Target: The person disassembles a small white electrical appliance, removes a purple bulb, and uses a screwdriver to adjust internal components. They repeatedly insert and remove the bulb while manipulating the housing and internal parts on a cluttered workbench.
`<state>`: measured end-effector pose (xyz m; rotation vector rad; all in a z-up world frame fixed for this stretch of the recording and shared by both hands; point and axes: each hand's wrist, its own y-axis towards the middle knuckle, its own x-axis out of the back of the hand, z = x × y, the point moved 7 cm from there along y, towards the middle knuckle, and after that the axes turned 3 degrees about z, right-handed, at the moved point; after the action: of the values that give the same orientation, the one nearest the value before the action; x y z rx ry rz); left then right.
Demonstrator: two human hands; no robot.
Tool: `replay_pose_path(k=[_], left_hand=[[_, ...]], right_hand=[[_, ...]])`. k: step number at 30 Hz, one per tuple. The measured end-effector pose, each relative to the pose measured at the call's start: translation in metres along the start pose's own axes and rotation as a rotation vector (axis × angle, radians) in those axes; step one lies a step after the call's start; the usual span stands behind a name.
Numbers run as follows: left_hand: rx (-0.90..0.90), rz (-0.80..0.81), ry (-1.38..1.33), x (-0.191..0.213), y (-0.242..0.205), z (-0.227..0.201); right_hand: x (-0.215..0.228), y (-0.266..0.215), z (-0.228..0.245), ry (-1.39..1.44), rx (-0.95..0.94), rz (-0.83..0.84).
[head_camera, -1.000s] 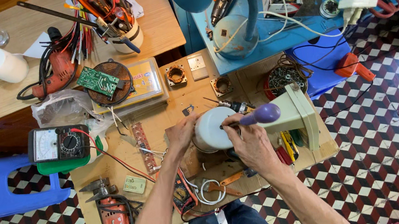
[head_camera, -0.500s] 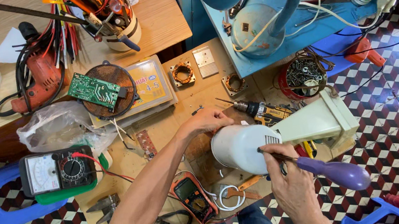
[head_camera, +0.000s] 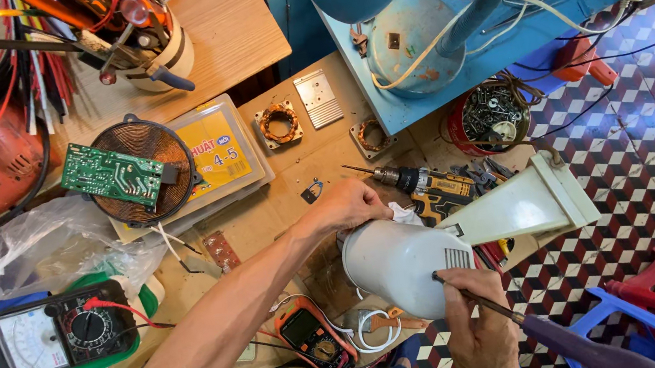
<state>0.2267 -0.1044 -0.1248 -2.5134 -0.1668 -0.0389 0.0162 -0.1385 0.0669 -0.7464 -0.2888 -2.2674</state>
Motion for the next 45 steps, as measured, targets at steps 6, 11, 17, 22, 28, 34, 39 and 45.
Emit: replay_pose_path(k=[6,11,17,22,28,34,39,45], left_hand=[[-0.086,-0.138,0.127,0.002,-0.011,0.010],[-0.222,-0.087,-0.130,-0.004,-0.022,0.008],[-0.316,-0.051,-0.001,-0.012,-0.033,-0.022],[-0.266,-0.126,-0.049,-0.008,-0.044,-0.029],[-0.274,-0.608,-0.048,0.012,-0.112,-0.015],[-0.583,-0.378,0.046,-0.052,-0.143,0.020],[-0.576,-0.511,0.445,-0.099,-0.146,0.018],[-0.472,-0.770,0.389,-0.095,-0.150,-0.043]], right_hand=[[-0.002,-0.007,-0.007,0.038,0.091,-0.007],[-0.002,-0.008,-0.018,0.090,0.038,-0.036],[-0.006,-0.022,-0.030,0.107,0.006,-0.123],[-0.006,-0.030,-0.051,0.104,0.111,-0.149],[-0.016,-0.057,-0.089,0.054,0.261,-0.148],[-0.037,-0.075,-0.142,0.066,0.557,0.390],[-0.050,-0.079,-0.132,0.105,0.546,0.483],[-0.022,-0.033,-0.057,0.069,0.412,0.094]])
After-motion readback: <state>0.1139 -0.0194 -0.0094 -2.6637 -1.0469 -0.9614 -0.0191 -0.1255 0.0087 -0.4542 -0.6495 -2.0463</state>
